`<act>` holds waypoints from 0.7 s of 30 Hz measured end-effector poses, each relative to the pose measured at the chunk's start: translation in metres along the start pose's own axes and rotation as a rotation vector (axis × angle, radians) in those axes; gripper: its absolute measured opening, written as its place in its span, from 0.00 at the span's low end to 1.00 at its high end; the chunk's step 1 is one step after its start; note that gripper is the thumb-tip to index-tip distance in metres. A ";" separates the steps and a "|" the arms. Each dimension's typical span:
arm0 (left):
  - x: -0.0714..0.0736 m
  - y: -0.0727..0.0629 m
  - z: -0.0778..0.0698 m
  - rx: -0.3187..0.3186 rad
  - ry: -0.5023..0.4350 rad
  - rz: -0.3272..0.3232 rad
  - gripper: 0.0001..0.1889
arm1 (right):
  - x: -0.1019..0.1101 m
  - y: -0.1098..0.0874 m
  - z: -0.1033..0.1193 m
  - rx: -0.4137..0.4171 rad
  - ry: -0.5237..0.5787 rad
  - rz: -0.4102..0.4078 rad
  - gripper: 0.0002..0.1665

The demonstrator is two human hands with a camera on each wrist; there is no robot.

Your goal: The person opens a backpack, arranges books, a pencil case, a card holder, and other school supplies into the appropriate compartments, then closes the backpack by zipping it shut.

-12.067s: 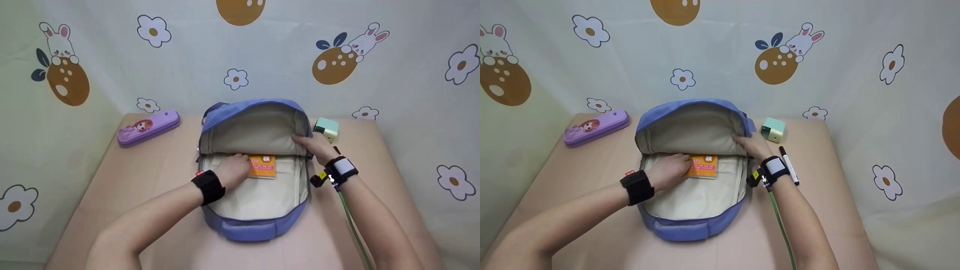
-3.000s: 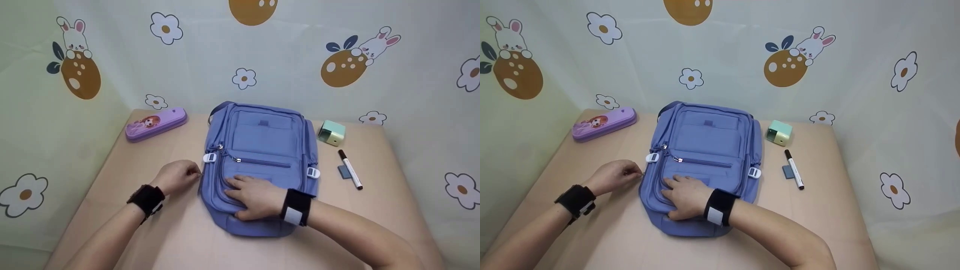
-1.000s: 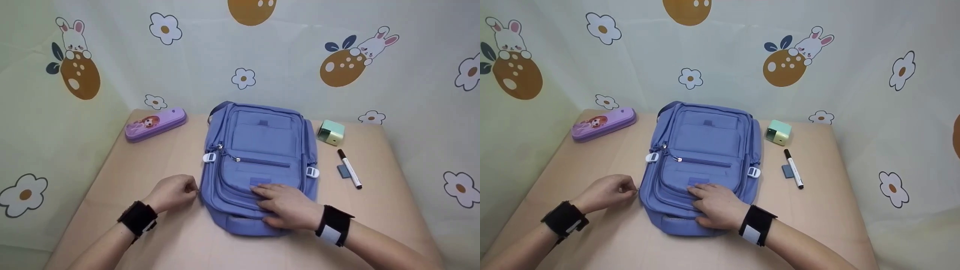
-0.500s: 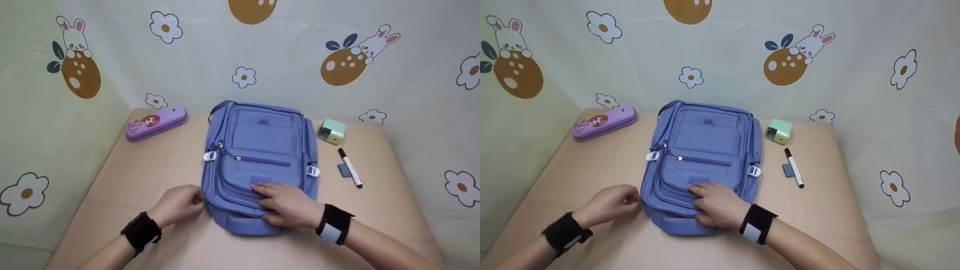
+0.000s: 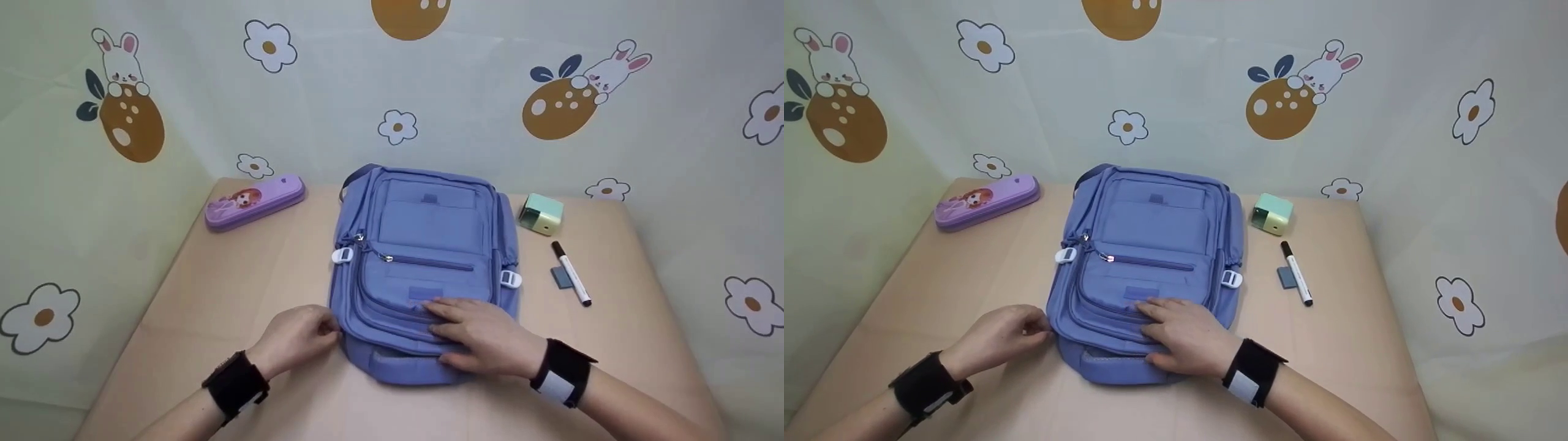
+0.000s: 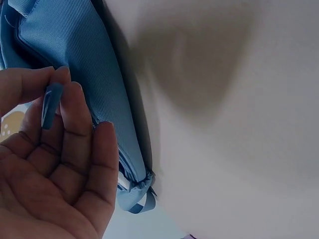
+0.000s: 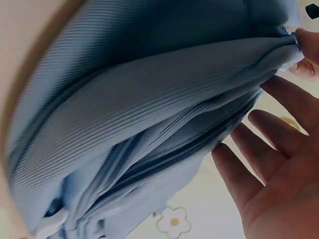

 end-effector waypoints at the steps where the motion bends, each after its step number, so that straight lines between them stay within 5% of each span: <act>1: 0.000 0.000 0.000 0.004 -0.004 0.002 0.04 | 0.001 -0.005 -0.001 -0.007 0.000 -0.008 0.29; 15: -0.004 -0.005 -0.001 0.062 -0.065 -0.023 0.03 | -0.005 -0.050 -0.008 -0.015 -0.035 -0.156 0.22; 21: -0.008 -0.011 -0.016 -0.008 -0.071 -0.058 0.04 | -0.006 -0.047 -0.007 0.043 -0.111 -0.254 0.15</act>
Point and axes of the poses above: each hand's wrist, its own y-axis towards the middle knuckle, its own x-axis out of the back of the hand, z = x × y, the point moved 4 cm from there along y, towards the middle knuckle, and after that the axes turned 13 degrees about x, right-handed, at the moved point
